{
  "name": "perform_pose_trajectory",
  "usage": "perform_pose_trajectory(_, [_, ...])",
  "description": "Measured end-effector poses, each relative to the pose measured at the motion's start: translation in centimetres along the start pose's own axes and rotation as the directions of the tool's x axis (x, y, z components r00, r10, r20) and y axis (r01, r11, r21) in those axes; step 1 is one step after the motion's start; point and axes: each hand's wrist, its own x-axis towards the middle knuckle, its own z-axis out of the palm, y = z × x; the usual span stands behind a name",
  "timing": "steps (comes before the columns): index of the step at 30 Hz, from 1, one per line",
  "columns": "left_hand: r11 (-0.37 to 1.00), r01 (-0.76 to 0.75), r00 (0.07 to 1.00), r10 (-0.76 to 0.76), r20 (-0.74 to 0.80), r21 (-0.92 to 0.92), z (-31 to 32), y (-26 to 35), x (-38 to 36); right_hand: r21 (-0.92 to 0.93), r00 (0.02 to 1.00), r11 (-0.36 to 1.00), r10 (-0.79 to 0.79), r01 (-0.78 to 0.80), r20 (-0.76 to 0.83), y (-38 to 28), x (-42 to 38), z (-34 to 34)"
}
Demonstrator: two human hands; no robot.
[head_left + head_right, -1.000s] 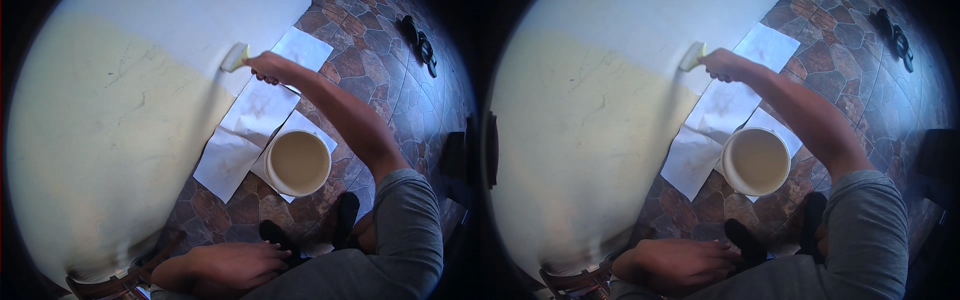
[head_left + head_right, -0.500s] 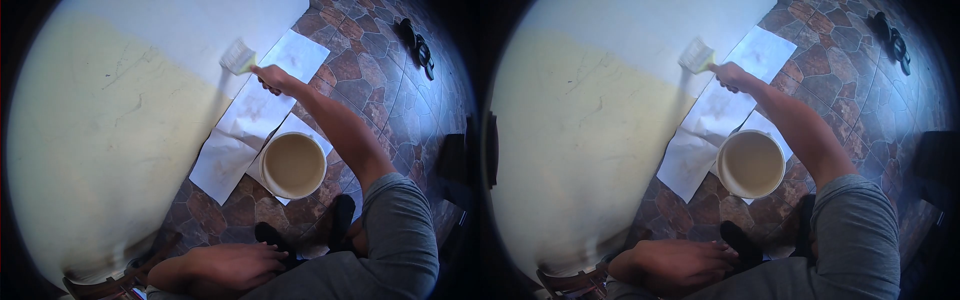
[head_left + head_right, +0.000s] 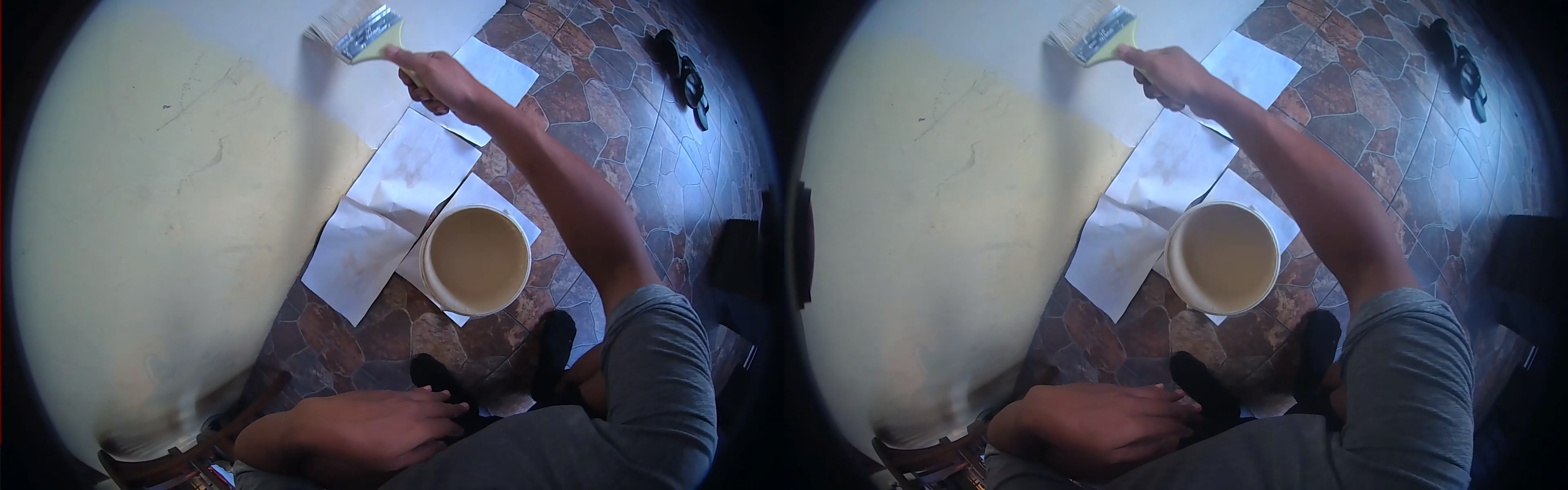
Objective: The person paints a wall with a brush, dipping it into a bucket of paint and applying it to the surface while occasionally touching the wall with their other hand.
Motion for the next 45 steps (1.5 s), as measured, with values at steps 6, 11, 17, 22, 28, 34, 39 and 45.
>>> perform_pose_trajectory(6, [0.999,0.0,0.999,0.001,0.034,-0.032,-0.2,0.0,0.7,-0.172,0.932,0.916,0.354,-0.363,-0.082,10.1,3.6,-0.8])
perform_pose_trajectory(11, [1.0,0.002,1.0,-0.002,-0.027,-0.008,0.4,0.4,0.4,-0.189,0.844,0.822,0.527,-0.537,-0.101,14.5,3.3,-3.3])
perform_pose_trajectory(17, [1.0,-0.018,0.999,0.019,-0.029,0.021,1.0,-0.5,0.4,-0.243,0.957,0.925,0.287,-0.291,-0.05,7.6,3.8,-1.4])
perform_pose_trajectory(22, [1.0,-0.023,1.0,0.023,0.002,-0.021,0.7,-0.9,0.0,-0.235,0.99,0.965,0.095,-0.116,-0.1,-2.6,-1.2,-0.9])
perform_pose_trajectory(28, [0.998,0.02,1.0,-0.019,0.011,-0.056,-0.2,-1.4,-0.4,-0.851,0.654,0.524,-0.634,-0.031,-0.414,2.0,3.3,-7.3])
perform_pose_trajectory(34, [0.999,0.008,0.999,-0.007,0.043,-0.031,-1.1,-2.0,0.6,-0.886,0.996,0.464,-0.086,0.009,-0.035,10.9,2.3,-1.1])
perform_pose_trajectory(39, [0.998,0.032,0.999,-0.03,0.036,-0.055,-1.5,-2.3,1.5,-0.84,0.963,0.497,0.03,0.218,0.268,12.5,0.6,4.6])
perform_pose_trajectory(45, [0.997,-0.046,0.999,0.046,-0.008,-0.068,-0.8,-3.7,0.8,-0.896,0.998,0.443,-0.043,-0.02,-0.043,12.3,5.5,-4.7])
